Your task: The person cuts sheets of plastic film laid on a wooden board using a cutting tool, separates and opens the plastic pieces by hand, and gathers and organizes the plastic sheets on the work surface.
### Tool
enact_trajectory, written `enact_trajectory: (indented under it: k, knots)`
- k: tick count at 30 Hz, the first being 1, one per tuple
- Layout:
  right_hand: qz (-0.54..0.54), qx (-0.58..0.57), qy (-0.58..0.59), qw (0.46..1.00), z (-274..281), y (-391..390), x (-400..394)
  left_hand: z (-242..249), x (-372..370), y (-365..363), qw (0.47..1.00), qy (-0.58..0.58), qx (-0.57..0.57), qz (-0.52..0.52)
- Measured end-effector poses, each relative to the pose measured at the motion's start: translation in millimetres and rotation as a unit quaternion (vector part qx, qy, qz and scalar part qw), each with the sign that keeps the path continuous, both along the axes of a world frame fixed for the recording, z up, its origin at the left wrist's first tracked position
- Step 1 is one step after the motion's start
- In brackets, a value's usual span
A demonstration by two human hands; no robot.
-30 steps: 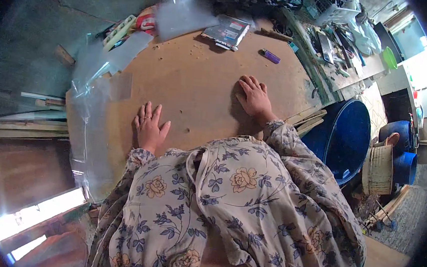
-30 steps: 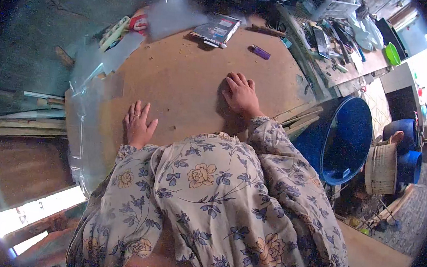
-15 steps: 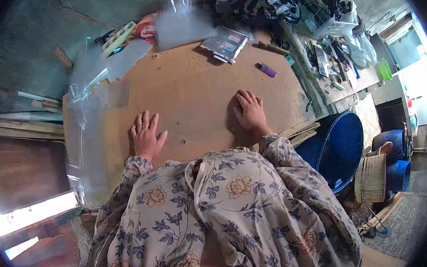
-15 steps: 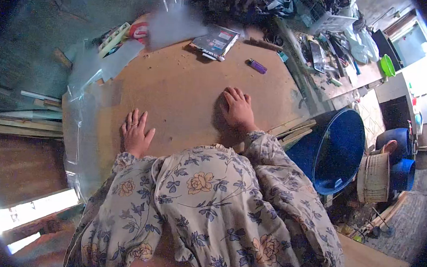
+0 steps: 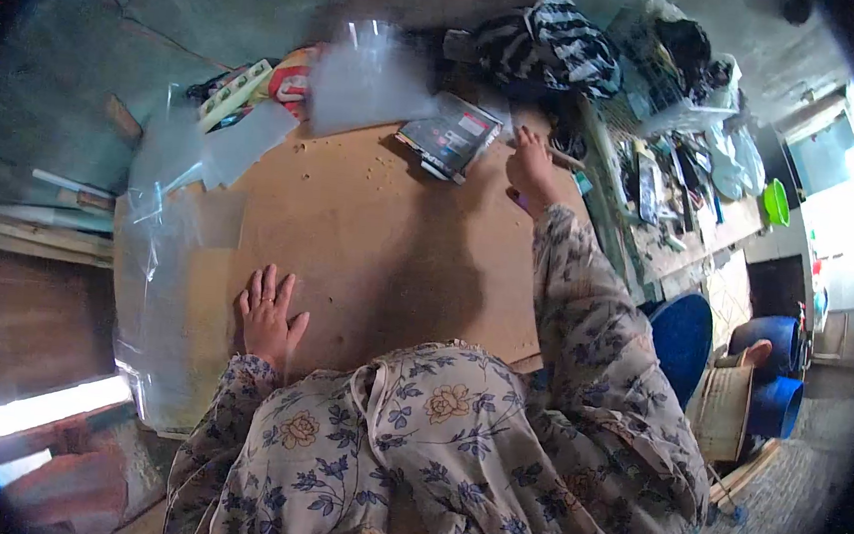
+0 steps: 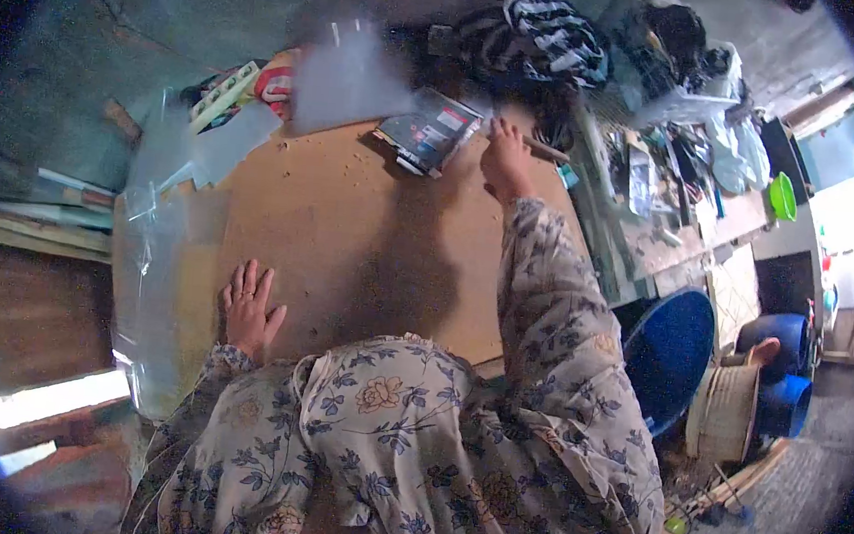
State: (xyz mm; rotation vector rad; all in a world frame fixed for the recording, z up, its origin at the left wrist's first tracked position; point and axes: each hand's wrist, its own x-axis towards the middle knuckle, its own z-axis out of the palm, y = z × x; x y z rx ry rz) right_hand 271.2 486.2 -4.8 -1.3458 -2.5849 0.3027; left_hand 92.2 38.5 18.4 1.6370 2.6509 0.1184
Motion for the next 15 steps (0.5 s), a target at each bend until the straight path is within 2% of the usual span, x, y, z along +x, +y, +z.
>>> enact_trajectory:
  k: [4, 6, 7, 9, 11, 12, 13, 15]
  knots:
    - [0.081, 0.036, -0.116, 0.989, -25.6, 57.5, -25.6, 14.8, 2.6, -5.8, 0.998, -0.035, -0.042, 0.016]
    - [0.136, 0.121, -0.098, 0.978, -71.6, 97.9, -24.0, 8.4, -0.9, -6.9, 0.997, -0.033, -0.066, 0.029]
    - [0.147, 0.117, -0.093, 0.978, -53.5, 91.1, -35.8, 7.0, -2.2, -7.5, 0.998, -0.035, -0.059, 0.019]
    - [0.13, -0.042, -0.231, 0.963, -14.8, 75.3, -42.2, 21.7, -1.7, -12.3, 0.997, -0.054, -0.06, 0.01]
    - [0.163, -0.017, -0.214, 0.963, -67.7, 111.2, -38.3, 18.5, 0.3, -11.9, 0.997, -0.048, -0.061, 0.014]
    - [0.185, 0.01, -0.195, 0.963, -71.0, 113.2, -38.7, 16.6, -0.3, -11.4, 0.998, -0.041, -0.057, 0.009]
    - [0.211, 0.073, -0.106, 0.969, -77.2, 109.4, -33.6, 15.1, -0.4, -11.2, 0.997, -0.043, -0.06, 0.01]
    - [0.183, 0.074, -0.122, 0.973, -79.8, 115.3, -34.9, 11.8, -0.3, -10.1, 0.997, -0.036, -0.06, 0.01]
